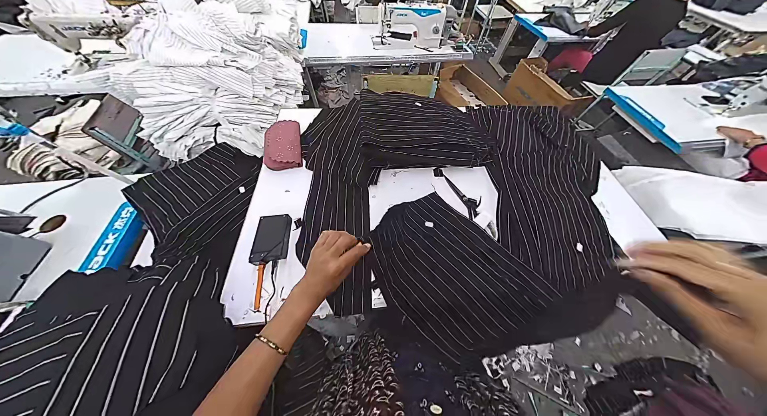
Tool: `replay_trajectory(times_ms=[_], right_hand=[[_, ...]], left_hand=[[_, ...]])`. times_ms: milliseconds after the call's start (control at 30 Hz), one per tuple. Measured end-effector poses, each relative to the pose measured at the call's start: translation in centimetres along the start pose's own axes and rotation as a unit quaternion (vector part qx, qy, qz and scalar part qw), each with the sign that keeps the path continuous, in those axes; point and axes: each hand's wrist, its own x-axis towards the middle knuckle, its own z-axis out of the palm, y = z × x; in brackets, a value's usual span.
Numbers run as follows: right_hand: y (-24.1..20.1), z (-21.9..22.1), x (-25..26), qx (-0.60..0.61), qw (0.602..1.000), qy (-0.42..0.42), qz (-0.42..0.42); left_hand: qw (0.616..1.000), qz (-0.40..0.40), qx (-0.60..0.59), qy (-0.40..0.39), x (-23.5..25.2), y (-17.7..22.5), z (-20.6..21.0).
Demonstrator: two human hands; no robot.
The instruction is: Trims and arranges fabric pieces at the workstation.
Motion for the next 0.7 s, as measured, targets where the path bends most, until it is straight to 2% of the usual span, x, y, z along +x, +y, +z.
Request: replay_trajectory(times_ms=[100,167,267,333,433,533,600,633,667,700], right_hand=[[-4.5,8.7,7.6,0.077,0.98,-0.068,-0.17],[-8.0,12.1,11.2,0.139,0.938,-0.164,-0.272],[-11.6,14.2,14.3,0.171,0.868,-0.307,-0.352],[-12.4,14.0,14.9,0.172,0.852,-0.32,-0.376],[-12.0,12.1,14.5,0.216,0.865,-0.25,-0.378],[-10.9,7.8,13.1,0.243,0.898,-0.147,-0.337],[-9.3,4.3,11.9,0.239,0.931,-0.052,-0.272],[-8.3,2.7,11.3,0.229,0.946,0.0,-0.229],[-7.1,1.5,10.8,0.222,0.958,0.043,-0.178],[-5.8,0.8,10.3,0.219,0.965,0.077,-0.122]], left_hand=[[0.993,0.113,-0.019,0.014,3.1,3.2,-1.5],[0.986,0.163,-0.021,0.013,5.0,5.2,-3.1],[0.978,0.206,-0.021,0.014,6.9,7.3,-5.2],[0.979,0.201,-0.034,0.009,7.5,8.1,-6.1],[0.984,0.161,-0.056,-0.048,6.7,9.0,-6.0],[0.971,0.09,-0.044,-0.217,3.8,8.4,-4.3],[0.932,-0.048,-0.06,-0.354,2.7,6.8,-5.4],[0.913,-0.123,-0.079,-0.381,2.7,5.5,-6.9],[0.906,-0.18,-0.108,-0.366,2.9,4.0,-9.0],[0.917,-0.199,-0.139,-0.317,2.8,2.3,-11.1]])
